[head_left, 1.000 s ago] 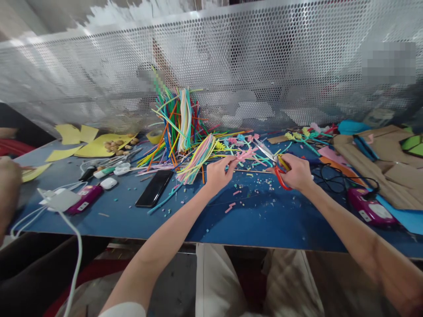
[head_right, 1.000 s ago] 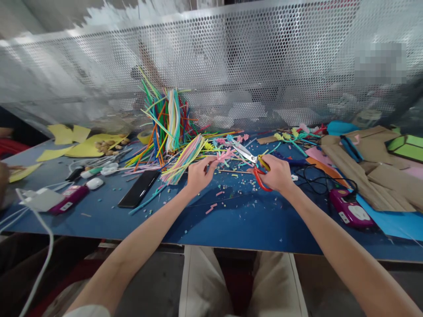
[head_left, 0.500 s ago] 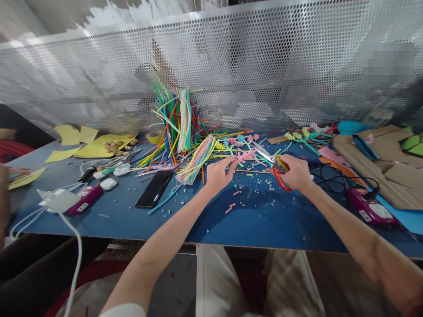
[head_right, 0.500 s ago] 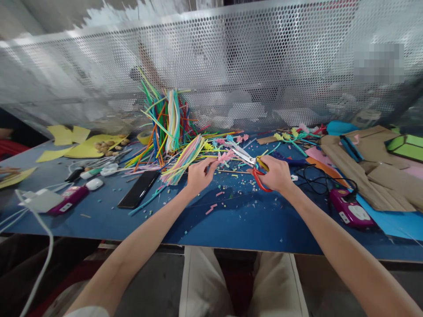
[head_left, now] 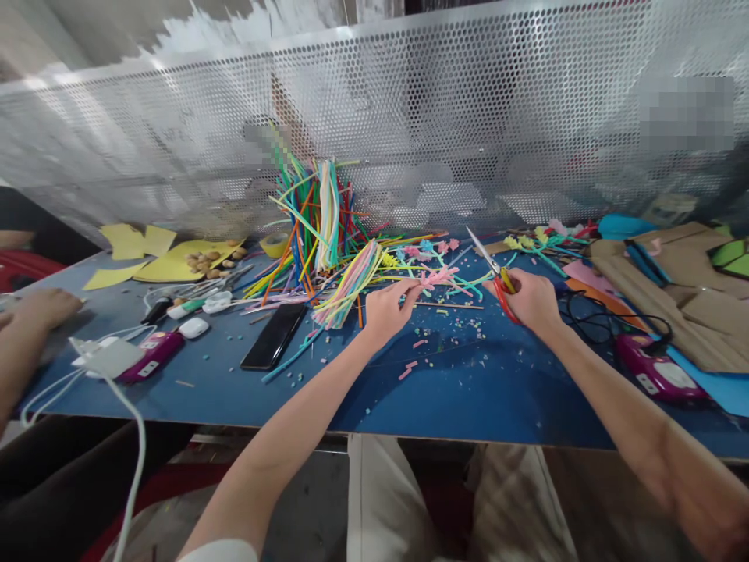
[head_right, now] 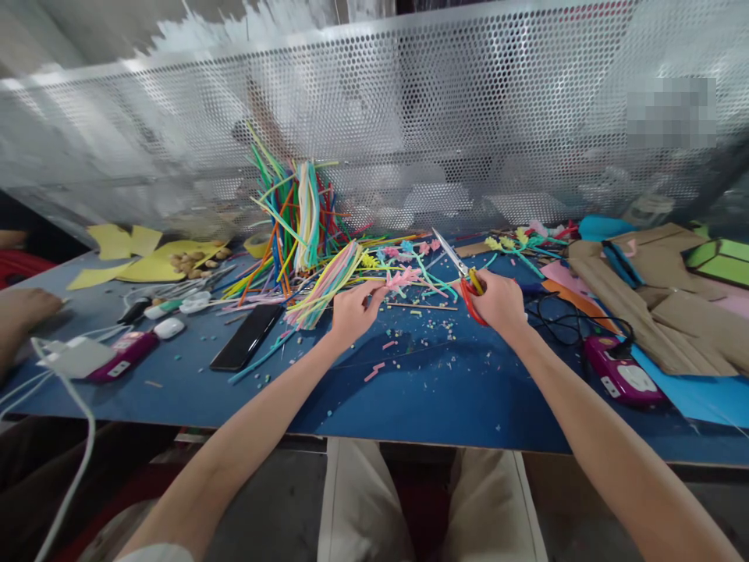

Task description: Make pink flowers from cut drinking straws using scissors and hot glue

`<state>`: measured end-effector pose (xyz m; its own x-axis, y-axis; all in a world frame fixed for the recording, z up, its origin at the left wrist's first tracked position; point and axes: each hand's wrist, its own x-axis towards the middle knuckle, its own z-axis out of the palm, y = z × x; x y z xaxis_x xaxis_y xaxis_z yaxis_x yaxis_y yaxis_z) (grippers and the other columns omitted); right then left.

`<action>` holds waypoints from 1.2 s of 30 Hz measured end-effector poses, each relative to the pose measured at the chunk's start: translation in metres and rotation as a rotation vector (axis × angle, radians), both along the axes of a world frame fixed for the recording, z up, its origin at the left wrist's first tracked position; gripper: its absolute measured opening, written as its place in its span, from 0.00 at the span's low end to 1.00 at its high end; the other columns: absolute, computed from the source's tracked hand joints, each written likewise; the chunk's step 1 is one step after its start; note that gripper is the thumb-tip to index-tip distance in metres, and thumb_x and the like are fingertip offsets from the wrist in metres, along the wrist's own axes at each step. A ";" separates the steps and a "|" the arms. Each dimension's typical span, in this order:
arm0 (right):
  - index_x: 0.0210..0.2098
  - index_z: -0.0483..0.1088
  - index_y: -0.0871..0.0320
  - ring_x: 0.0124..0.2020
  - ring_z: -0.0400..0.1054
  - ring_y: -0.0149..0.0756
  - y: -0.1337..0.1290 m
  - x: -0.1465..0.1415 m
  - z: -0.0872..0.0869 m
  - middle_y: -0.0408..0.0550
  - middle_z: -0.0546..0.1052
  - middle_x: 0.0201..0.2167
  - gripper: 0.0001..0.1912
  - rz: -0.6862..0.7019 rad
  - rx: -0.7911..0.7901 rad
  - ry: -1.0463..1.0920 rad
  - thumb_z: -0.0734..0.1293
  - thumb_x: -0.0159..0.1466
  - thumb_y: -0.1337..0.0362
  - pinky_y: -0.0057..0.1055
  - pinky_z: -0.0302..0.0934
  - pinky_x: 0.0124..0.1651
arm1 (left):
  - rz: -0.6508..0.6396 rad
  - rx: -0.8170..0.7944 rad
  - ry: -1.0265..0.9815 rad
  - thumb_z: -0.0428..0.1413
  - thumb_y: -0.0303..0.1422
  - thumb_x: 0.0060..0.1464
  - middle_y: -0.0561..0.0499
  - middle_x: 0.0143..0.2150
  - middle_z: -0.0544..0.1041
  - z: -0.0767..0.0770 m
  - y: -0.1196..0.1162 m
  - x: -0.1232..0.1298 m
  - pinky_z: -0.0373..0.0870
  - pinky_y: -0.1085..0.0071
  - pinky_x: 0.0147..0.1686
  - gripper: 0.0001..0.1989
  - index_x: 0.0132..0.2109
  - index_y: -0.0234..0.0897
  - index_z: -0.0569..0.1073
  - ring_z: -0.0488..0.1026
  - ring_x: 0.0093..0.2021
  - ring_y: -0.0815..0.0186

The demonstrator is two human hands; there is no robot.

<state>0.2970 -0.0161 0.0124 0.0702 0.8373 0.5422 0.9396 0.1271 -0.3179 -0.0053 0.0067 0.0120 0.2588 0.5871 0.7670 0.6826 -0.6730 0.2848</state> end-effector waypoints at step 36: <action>0.35 0.78 0.53 0.26 0.70 0.34 -0.025 -0.045 0.009 0.45 0.80 0.29 0.12 0.350 0.142 0.316 0.68 0.66 0.53 0.34 0.64 0.32 | -0.136 0.027 0.045 0.59 0.39 0.62 0.53 0.38 0.85 -0.008 0.000 0.004 0.74 0.74 0.35 0.09 0.43 0.43 0.82 0.82 0.33 0.68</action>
<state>0.2525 -0.0406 0.0212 -0.0225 0.7596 0.6499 0.6929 0.4805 -0.5376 -0.0015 0.0070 0.0036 0.3693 0.5232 0.7680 0.5961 -0.7674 0.2362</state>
